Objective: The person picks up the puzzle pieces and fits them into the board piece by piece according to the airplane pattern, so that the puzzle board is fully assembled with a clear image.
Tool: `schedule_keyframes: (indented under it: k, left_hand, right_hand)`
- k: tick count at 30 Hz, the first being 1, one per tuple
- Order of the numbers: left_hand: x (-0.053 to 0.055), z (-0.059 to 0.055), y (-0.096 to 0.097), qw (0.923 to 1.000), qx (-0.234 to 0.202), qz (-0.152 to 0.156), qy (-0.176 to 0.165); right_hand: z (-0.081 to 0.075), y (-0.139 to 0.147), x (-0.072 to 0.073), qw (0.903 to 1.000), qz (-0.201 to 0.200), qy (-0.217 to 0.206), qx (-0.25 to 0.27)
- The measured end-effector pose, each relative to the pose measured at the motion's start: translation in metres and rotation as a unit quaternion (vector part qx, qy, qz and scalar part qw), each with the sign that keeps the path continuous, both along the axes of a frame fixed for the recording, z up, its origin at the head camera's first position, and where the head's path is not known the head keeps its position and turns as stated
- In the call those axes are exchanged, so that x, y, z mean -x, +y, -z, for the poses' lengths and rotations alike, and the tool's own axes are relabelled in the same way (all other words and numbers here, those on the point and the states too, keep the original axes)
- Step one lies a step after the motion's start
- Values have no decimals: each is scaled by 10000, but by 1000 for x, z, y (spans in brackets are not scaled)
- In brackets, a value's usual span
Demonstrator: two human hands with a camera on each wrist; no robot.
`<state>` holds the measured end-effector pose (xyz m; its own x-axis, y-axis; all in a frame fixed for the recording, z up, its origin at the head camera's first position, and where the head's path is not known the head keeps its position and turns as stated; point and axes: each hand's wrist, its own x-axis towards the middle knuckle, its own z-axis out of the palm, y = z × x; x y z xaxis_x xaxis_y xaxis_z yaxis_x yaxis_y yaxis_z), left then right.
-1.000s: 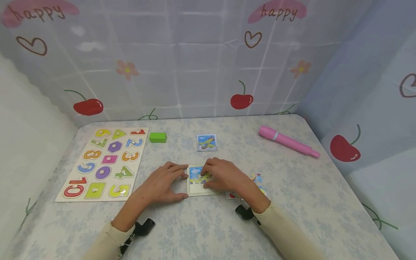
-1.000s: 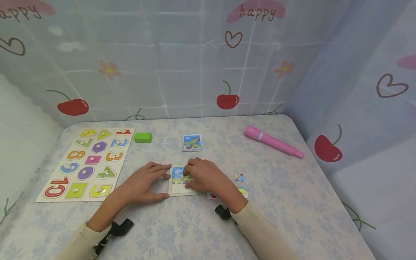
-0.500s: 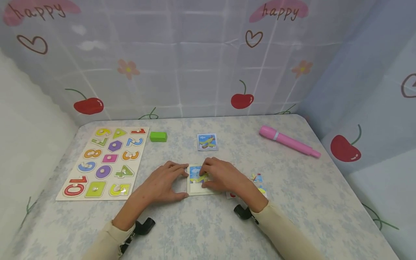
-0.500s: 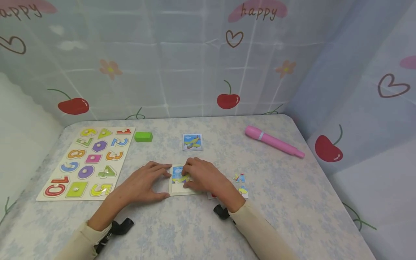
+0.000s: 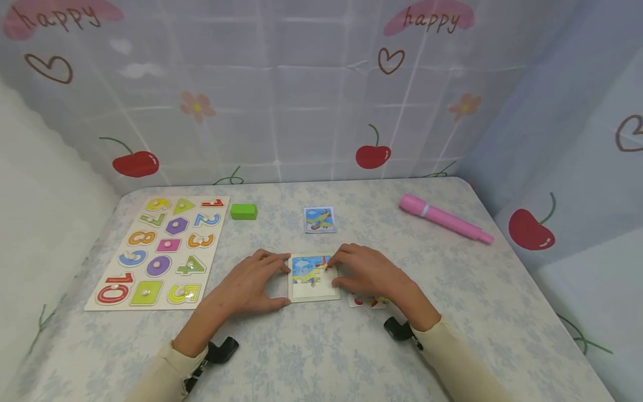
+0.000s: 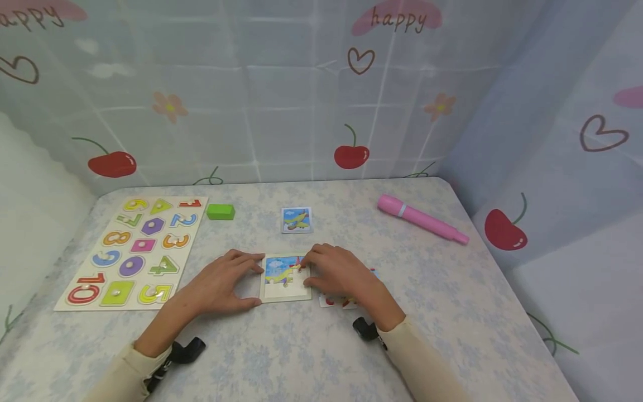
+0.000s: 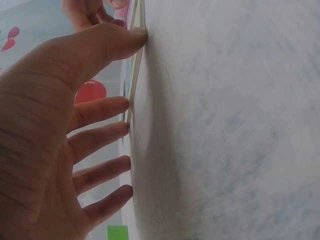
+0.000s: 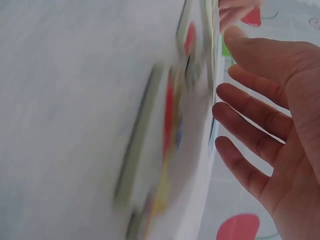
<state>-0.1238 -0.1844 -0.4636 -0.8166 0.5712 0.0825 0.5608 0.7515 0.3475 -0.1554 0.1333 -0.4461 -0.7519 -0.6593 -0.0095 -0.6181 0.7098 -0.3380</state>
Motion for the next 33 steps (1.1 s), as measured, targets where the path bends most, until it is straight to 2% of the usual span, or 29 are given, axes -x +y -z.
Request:
schedule_keyframes:
  k: [15, 26, 33]
  left_hand:
    - [-1, -2, -2, 10000, 39, -6, -57]
    - [-1, 1, -1, 10000, -32, -15, -90]
    - [0, 0, 0, 10000, -17, -5, -81]
  right_hand:
    - [0, 47, -7, 9975, 687, -138, -63]
    - [2, 82, -11, 9968, 795, 22, -46]
    - [1, 102, -13, 9942, 1055, -123, -142]
